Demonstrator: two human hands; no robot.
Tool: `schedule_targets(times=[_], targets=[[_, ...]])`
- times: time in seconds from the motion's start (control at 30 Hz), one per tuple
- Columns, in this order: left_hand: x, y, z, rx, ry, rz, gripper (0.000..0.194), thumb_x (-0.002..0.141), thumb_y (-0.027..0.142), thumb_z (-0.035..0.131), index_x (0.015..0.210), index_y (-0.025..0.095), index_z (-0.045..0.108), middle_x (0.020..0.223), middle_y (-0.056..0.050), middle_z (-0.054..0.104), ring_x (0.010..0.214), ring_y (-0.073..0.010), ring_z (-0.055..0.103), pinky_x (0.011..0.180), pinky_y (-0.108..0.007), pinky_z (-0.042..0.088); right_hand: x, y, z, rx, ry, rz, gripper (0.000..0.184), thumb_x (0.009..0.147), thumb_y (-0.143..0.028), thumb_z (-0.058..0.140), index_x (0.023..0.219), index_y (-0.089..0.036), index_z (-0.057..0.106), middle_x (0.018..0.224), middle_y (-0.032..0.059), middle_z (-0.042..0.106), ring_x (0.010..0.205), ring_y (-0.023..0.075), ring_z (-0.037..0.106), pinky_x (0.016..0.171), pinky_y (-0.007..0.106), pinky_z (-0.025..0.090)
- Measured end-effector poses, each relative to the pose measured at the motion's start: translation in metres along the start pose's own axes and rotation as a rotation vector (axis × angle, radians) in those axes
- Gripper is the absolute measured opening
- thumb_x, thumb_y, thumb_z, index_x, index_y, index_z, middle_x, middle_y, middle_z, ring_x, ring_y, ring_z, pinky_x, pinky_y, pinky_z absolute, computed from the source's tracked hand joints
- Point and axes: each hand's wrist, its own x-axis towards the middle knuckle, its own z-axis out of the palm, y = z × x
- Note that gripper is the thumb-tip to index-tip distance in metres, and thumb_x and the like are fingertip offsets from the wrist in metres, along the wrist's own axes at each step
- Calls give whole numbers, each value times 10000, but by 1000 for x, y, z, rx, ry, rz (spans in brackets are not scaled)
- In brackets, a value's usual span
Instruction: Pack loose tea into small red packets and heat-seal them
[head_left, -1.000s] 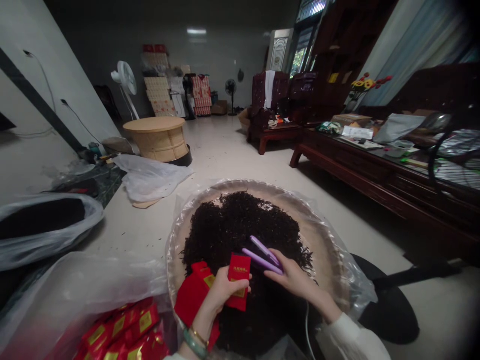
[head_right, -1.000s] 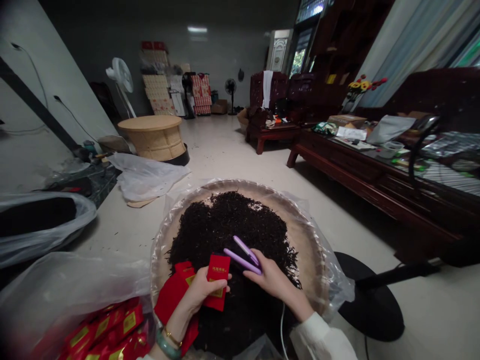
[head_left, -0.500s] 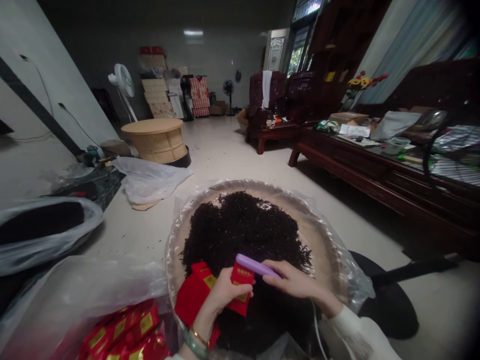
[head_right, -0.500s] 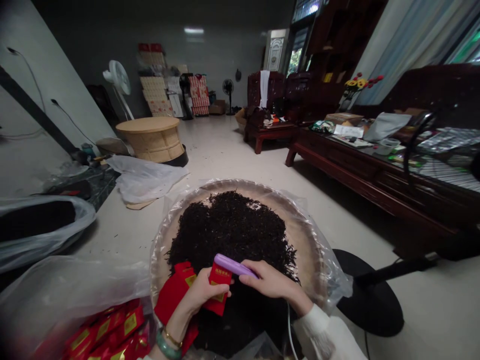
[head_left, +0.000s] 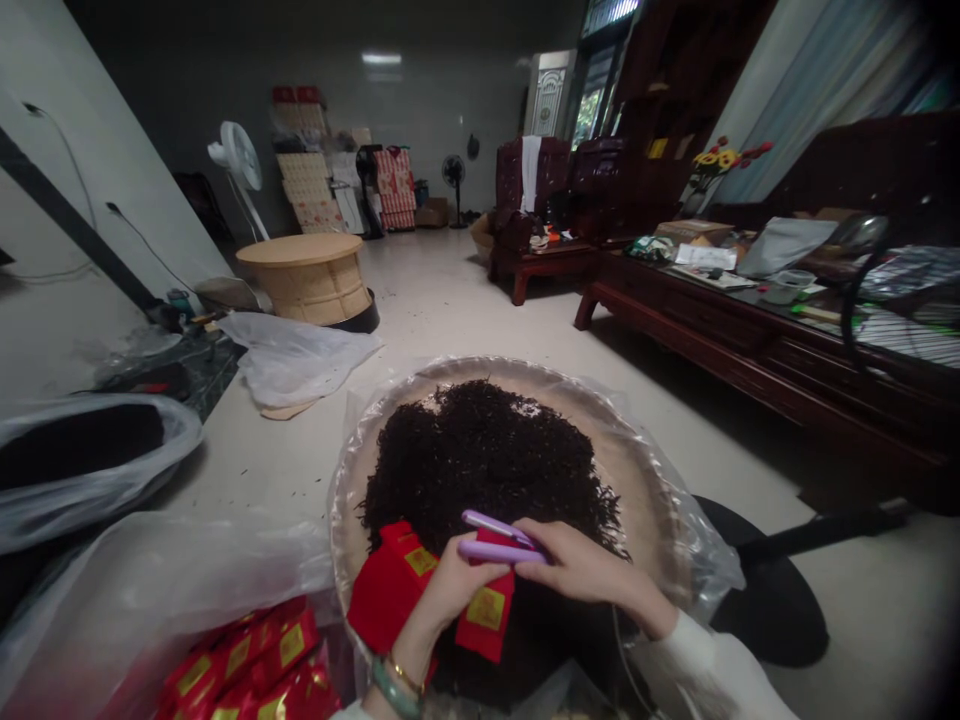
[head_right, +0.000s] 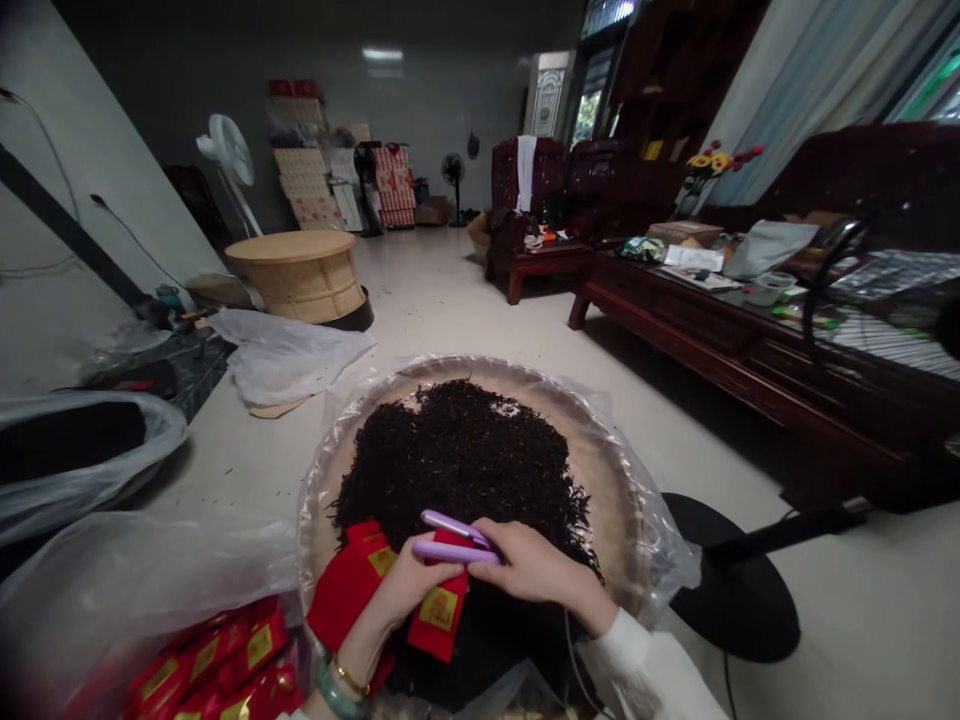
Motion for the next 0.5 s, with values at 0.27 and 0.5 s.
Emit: schedule_targets(times=[0.27, 0.5], targets=[[5, -15, -8, -22, 74, -39, 400, 620, 330, 796, 944, 117, 695, 916, -92, 738, 876, -269, 680, 814, -392, 524, 0, 6, 3, 41, 28, 15, 283, 893, -425, 502, 934, -171, 619, 747, 16, 639, 638, 150, 539, 585, 231, 365], [2, -12, -10, 79, 93, 56, 572, 598, 253, 802, 1143, 168, 651, 1072, -80, 698, 1000, -245, 628, 904, -347, 468, -3, 3, -1, 32, -31, 5, 319, 904, -451, 477, 924, -178, 641, 705, 2, 624, 619, 141, 516, 565, 223, 345]])
